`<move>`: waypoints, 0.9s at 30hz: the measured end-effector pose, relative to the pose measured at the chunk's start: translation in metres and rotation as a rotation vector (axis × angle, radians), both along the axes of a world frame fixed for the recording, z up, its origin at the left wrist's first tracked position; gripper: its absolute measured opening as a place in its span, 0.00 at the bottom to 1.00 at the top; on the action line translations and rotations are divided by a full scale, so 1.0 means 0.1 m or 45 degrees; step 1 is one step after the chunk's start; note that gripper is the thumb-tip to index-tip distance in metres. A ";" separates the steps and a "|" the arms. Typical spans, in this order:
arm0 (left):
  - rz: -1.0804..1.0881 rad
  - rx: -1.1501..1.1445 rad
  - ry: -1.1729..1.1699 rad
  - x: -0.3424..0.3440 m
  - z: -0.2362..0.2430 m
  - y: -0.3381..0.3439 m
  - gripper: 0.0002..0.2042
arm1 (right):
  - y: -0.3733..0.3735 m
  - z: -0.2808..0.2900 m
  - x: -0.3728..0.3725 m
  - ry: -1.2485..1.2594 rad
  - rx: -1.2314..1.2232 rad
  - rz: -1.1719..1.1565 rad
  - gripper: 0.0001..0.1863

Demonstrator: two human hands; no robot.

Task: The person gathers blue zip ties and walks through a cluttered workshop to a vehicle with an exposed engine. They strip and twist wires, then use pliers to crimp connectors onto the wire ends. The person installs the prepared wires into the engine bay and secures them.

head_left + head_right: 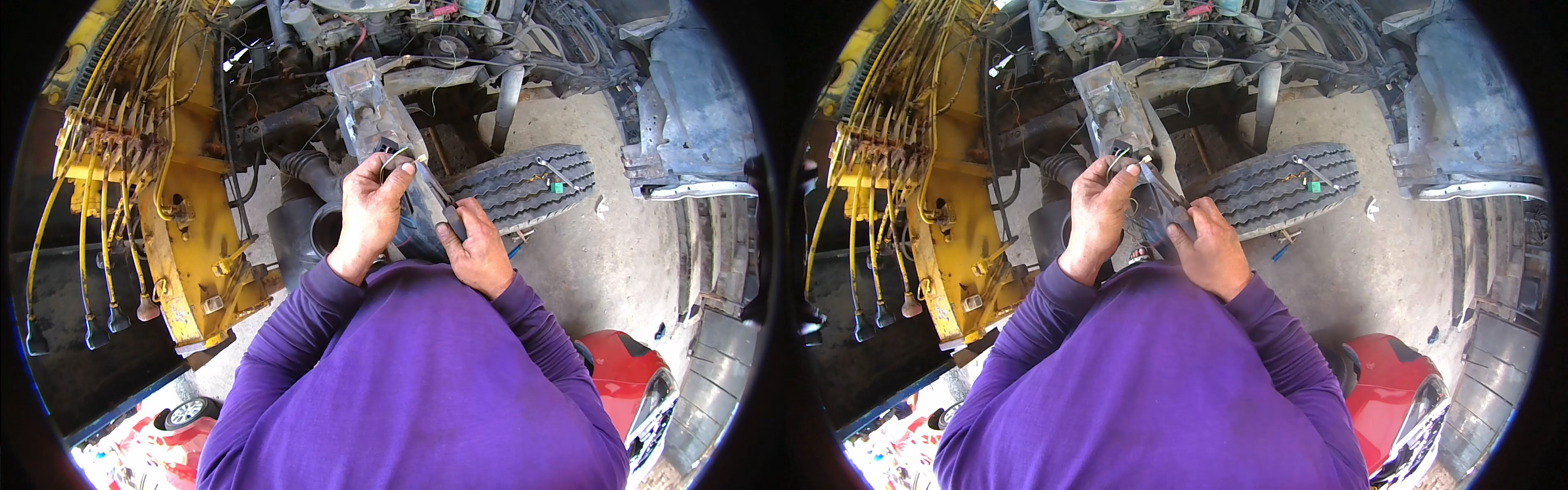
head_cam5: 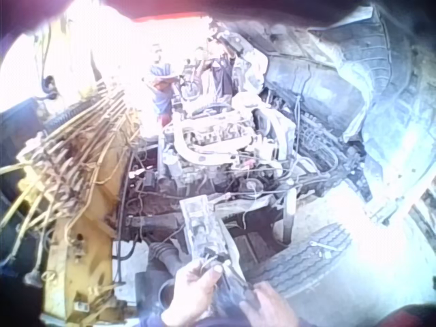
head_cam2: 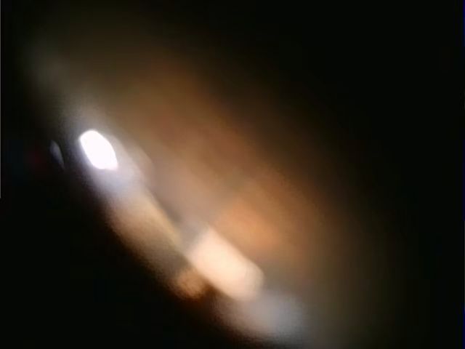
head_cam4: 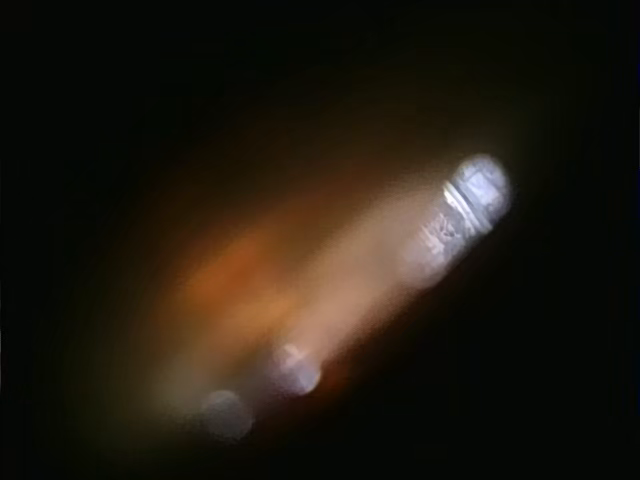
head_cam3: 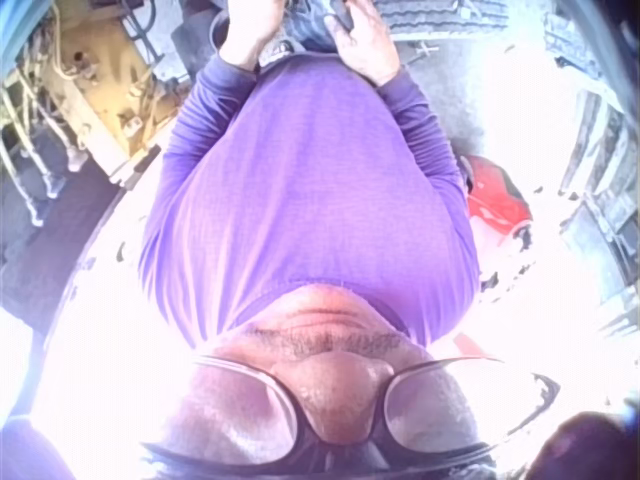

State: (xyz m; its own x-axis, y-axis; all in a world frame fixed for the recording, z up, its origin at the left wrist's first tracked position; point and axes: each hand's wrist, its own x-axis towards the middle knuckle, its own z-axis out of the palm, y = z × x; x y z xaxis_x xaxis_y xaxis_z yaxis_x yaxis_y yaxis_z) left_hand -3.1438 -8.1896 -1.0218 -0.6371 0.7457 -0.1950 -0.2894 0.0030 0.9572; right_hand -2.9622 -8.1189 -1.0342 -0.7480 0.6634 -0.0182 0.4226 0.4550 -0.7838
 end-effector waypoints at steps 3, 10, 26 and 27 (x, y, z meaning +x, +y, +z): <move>-0.018 -0.017 0.083 -0.02 -0.01 0.00 0.07 | 0.01 0.03 0.01 0.008 -0.050 0.010 0.17; 0.070 0.022 0.404 0.05 -0.05 0.01 0.06 | -0.01 0.12 0.05 0.203 -0.503 0.119 0.16; 0.050 -0.062 0.454 0.04 -0.01 -0.05 0.07 | -0.09 0.09 0.06 0.202 -0.423 0.111 0.16; 0.053 -0.064 0.413 0.05 -0.01 -0.07 0.08 | -0.11 0.09 0.07 0.175 -0.356 0.103 0.16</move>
